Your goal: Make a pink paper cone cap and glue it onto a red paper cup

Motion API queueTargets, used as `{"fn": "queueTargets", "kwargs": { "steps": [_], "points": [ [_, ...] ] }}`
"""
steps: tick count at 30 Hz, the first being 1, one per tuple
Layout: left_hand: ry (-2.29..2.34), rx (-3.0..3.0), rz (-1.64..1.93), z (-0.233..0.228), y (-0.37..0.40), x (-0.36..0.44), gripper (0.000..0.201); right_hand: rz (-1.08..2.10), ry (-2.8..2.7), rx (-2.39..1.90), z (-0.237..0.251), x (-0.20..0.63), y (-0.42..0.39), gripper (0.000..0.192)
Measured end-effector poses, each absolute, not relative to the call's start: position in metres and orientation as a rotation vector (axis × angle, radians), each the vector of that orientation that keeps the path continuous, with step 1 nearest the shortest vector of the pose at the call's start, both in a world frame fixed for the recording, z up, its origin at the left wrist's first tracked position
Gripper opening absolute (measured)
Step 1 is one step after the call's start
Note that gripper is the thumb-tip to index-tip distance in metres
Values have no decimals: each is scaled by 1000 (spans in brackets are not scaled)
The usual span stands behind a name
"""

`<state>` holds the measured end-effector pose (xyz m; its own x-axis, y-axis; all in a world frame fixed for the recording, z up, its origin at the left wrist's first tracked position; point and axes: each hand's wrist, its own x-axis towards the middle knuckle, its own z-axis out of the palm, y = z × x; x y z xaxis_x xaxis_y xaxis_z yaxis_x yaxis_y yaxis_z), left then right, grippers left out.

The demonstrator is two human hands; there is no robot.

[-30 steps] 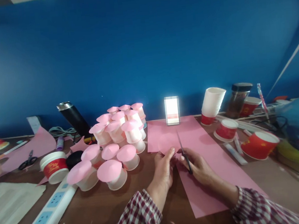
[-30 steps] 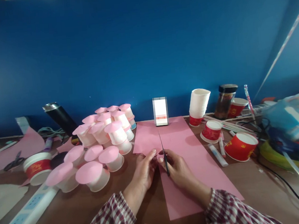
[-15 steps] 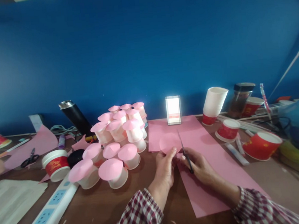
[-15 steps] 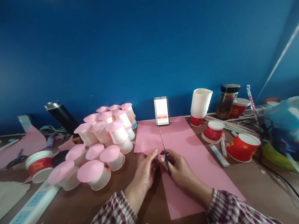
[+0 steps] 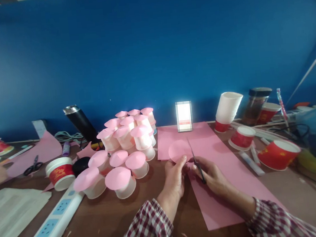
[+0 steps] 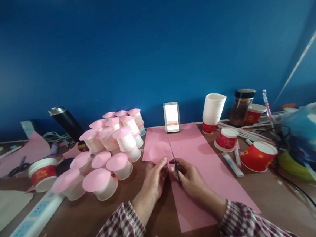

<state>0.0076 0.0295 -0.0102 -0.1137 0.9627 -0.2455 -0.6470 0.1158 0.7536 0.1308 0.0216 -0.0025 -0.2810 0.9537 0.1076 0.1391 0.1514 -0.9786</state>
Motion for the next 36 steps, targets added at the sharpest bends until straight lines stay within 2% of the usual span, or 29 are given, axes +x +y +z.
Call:
{"fn": "queueTargets", "kwargs": {
  "steps": [11, 20, 36],
  "points": [
    [911, 451, 1456, -9, 28, 8, 31, 1201, -1581, -1148, -5, 131, 23, 39],
    [906, 420, 1475, -10, 30, 8, 29, 1330, -1445, -1178, -10, 130, 24, 53],
    [991, 397, 1491, -9, 33, 2, 28, 1246, -1543, -1167, 3, 135, 21, 51]
  ]
}}
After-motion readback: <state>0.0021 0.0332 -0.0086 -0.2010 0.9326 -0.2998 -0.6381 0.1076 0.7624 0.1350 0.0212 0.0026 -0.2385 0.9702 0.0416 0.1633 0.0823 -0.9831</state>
